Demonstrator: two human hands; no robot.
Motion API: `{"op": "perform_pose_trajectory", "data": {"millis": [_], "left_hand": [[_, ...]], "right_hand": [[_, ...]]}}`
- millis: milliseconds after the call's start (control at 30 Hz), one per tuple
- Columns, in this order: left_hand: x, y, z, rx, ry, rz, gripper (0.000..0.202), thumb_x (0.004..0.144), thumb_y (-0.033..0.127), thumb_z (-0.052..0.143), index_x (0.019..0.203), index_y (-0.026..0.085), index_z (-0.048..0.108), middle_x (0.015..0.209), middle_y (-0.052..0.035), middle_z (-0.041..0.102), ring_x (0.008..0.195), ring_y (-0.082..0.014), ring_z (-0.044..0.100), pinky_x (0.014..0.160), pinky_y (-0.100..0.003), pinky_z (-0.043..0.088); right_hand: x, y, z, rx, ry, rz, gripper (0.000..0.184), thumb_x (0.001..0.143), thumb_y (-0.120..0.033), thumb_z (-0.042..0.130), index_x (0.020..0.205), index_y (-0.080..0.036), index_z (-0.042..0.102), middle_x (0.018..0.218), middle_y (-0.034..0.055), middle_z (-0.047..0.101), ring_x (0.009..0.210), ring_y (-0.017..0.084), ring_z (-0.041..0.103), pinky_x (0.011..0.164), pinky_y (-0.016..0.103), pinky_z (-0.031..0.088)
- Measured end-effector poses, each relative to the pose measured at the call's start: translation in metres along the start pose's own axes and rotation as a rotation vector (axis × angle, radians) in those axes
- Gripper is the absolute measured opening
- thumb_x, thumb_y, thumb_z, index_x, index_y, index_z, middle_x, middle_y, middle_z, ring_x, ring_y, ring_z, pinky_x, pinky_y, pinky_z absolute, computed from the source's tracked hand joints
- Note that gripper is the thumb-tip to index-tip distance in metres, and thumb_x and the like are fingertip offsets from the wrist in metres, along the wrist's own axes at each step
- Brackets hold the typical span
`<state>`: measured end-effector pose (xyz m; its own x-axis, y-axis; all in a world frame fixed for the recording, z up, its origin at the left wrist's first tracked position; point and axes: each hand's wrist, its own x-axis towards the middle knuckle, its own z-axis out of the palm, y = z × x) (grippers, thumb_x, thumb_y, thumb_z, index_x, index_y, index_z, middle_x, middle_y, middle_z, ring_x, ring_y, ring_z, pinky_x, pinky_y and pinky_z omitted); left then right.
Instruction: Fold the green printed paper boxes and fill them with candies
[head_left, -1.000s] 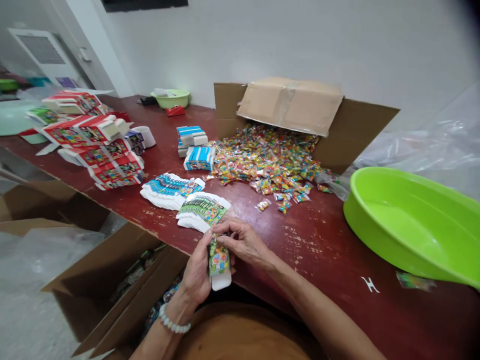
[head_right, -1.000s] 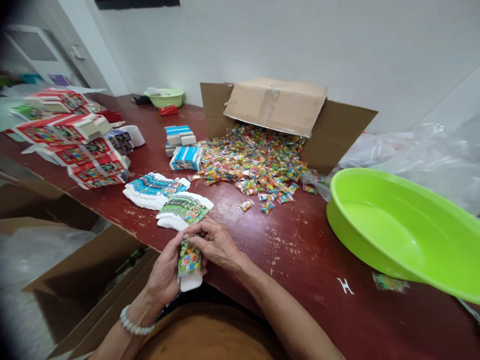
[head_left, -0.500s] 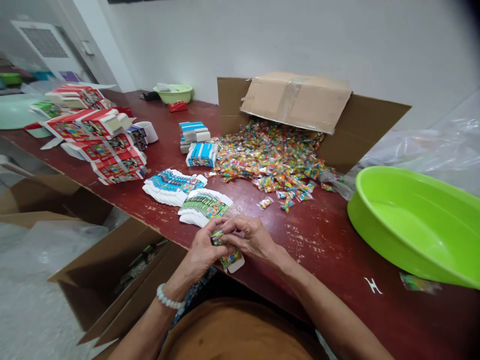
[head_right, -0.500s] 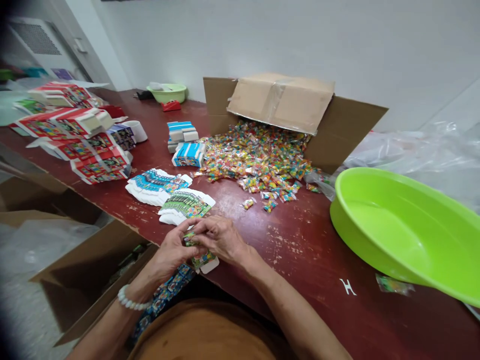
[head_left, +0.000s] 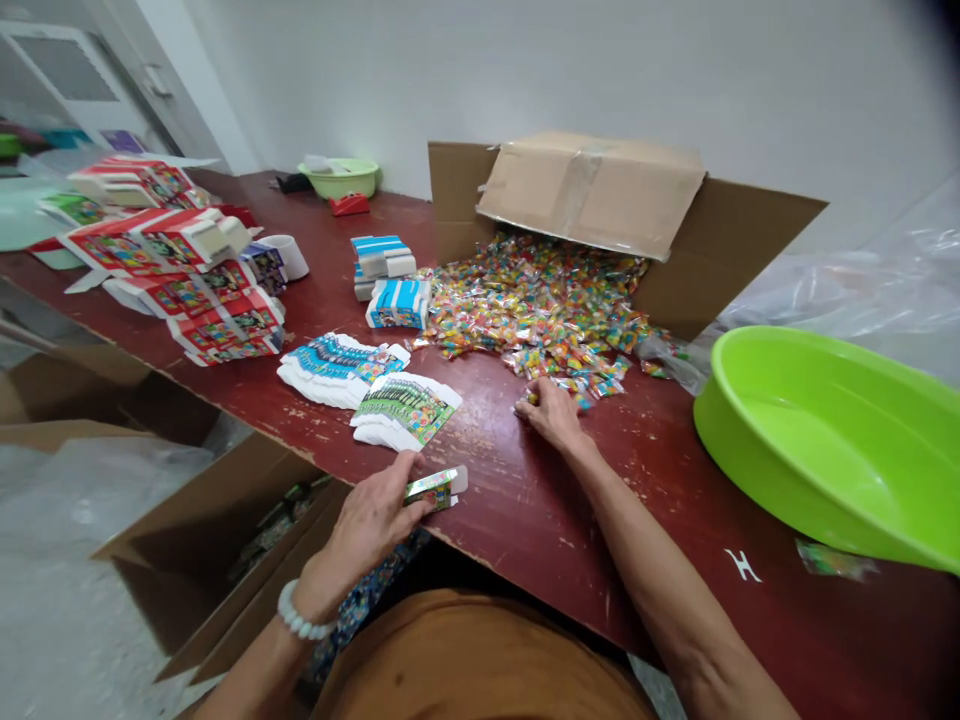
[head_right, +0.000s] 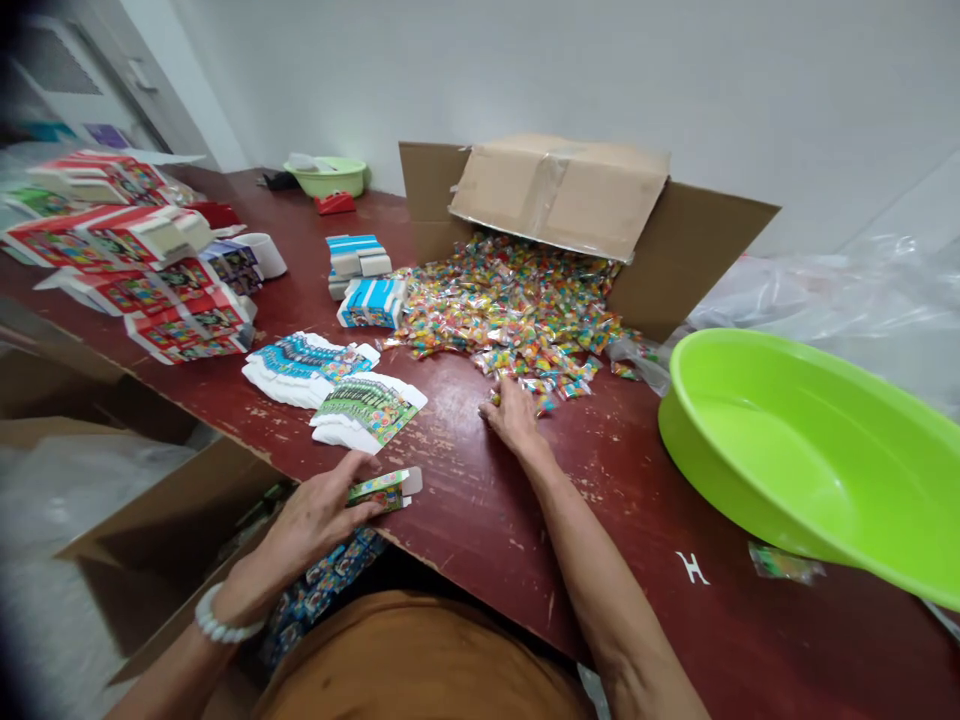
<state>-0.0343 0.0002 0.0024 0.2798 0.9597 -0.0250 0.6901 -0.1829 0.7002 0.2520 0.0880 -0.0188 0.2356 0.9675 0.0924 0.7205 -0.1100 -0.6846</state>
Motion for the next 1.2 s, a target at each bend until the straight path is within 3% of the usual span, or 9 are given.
{"op": "perform_pose_trajectory", "data": {"millis": [133, 300, 400, 600, 733, 833, 933, 1033, 1200], "left_hand": [[-0.001, 0.010, -0.008, -0.155, -0.096, -0.013, 0.030, 0.079, 0.035, 0.063, 0.105, 0.022, 0.068, 0.107, -0.0088, 0.073, 0.103, -0.0303, 0.065, 0.091, -0.039, 0.047], [-0.001, 0.025, -0.002, -0.828, -0.240, -0.183, 0.039, 0.085, 0.043, 0.066, 0.115, 0.019, 0.062, 0.104, -0.0073, 0.069, 0.079, -0.0213, 0.068, 0.069, -0.031, 0.054], [-0.004, 0.027, 0.004, -1.035, -0.272, -0.223, 0.040, 0.086, 0.041, 0.068, 0.118, 0.021, 0.058, 0.086, -0.0028, 0.068, 0.059, -0.0151, 0.066, 0.059, -0.026, 0.052], [-0.008, 0.029, 0.011, -1.129, -0.229, -0.207, 0.044, 0.085, 0.038, 0.072, 0.123, 0.023, 0.056, 0.084, -0.0012, 0.066, 0.055, -0.0110, 0.063, 0.054, -0.021, 0.052], [-0.011, 0.035, 0.014, -1.204, -0.209, -0.203, 0.045, 0.084, 0.033, 0.073, 0.124, 0.023, 0.055, 0.086, -0.0003, 0.066, 0.056, -0.0103, 0.062, 0.055, -0.023, 0.054], [-0.012, 0.038, 0.016, -1.227, -0.149, -0.188, 0.050, 0.081, 0.029, 0.076, 0.126, 0.024, 0.056, 0.098, -0.0034, 0.070, 0.067, -0.0126, 0.065, 0.060, -0.025, 0.057], [-0.010, 0.038, 0.019, -1.329, -0.136, -0.253, 0.047, 0.082, 0.038, 0.073, 0.123, 0.019, 0.060, 0.092, -0.0064, 0.073, 0.068, -0.0166, 0.067, 0.057, -0.027, 0.058], [-0.006, 0.037, 0.022, -1.457, -0.117, -0.394, 0.044, 0.085, 0.049, 0.066, 0.111, 0.014, 0.067, 0.078, -0.0066, 0.073, 0.058, -0.0174, 0.066, 0.051, -0.028, 0.057], [-0.005, 0.039, 0.022, -1.493, -0.007, -0.493, 0.033, 0.077, 0.040, 0.077, 0.097, 0.017, 0.066, 0.069, 0.0001, 0.069, 0.050, -0.0153, 0.063, 0.045, -0.028, 0.055]], "right_hand": [[-0.026, -0.022, 0.008, 0.216, -0.118, -0.022, 0.022, 0.083, -0.033, 0.064, 0.098, -0.017, 0.066, 0.083, 0.0046, 0.072, 0.075, 0.019, 0.068, 0.070, 0.030, 0.051], [-0.072, -0.061, 0.016, 0.792, -0.218, -0.103, 0.026, 0.075, -0.040, 0.073, 0.088, -0.019, 0.067, 0.079, 0.0017, 0.070, 0.067, 0.015, 0.063, 0.062, 0.026, 0.049], [-0.084, -0.074, 0.013, 0.769, -0.134, -0.170, 0.017, 0.075, -0.034, 0.074, 0.082, -0.020, 0.069, 0.077, 0.0008, 0.069, 0.067, 0.015, 0.060, 0.065, 0.027, 0.049], [-0.089, -0.080, 0.008, 0.694, -0.258, -0.355, 0.016, 0.083, -0.038, 0.069, 0.078, -0.024, 0.075, 0.084, 0.0022, 0.063, 0.085, 0.018, 0.059, 0.080, 0.030, 0.048], [-0.090, -0.078, 0.010, 0.914, -0.316, -0.096, 0.029, 0.079, -0.048, 0.073, 0.094, -0.023, 0.073, 0.090, 0.0022, 0.065, 0.079, 0.015, 0.057, 0.072, 0.028, 0.048], [-0.091, -0.079, 0.009, 1.115, -0.519, 0.140, 0.051, 0.067, -0.048, 0.082, 0.109, -0.022, 0.067, 0.092, 0.0020, 0.068, 0.064, 0.011, 0.054, 0.056, 0.022, 0.042], [-0.094, -0.083, 0.010, 1.119, -0.656, 0.129, 0.045, 0.063, -0.045, 0.085, 0.097, -0.020, 0.068, 0.084, 0.0000, 0.067, 0.058, 0.010, 0.054, 0.050, 0.021, 0.040], [-0.099, -0.088, 0.015, 1.015, -0.553, -0.033, 0.031, 0.072, -0.046, 0.079, 0.088, -0.021, 0.068, 0.079, 0.0000, 0.067, 0.062, 0.013, 0.059, 0.055, 0.025, 0.047], [-0.102, -0.085, 0.019, 0.831, -0.282, -0.376, 0.022, 0.083, -0.043, 0.071, 0.078, -0.022, 0.072, 0.078, 0.0023, 0.070, 0.075, 0.018, 0.063, 0.073, 0.030, 0.051]]}}
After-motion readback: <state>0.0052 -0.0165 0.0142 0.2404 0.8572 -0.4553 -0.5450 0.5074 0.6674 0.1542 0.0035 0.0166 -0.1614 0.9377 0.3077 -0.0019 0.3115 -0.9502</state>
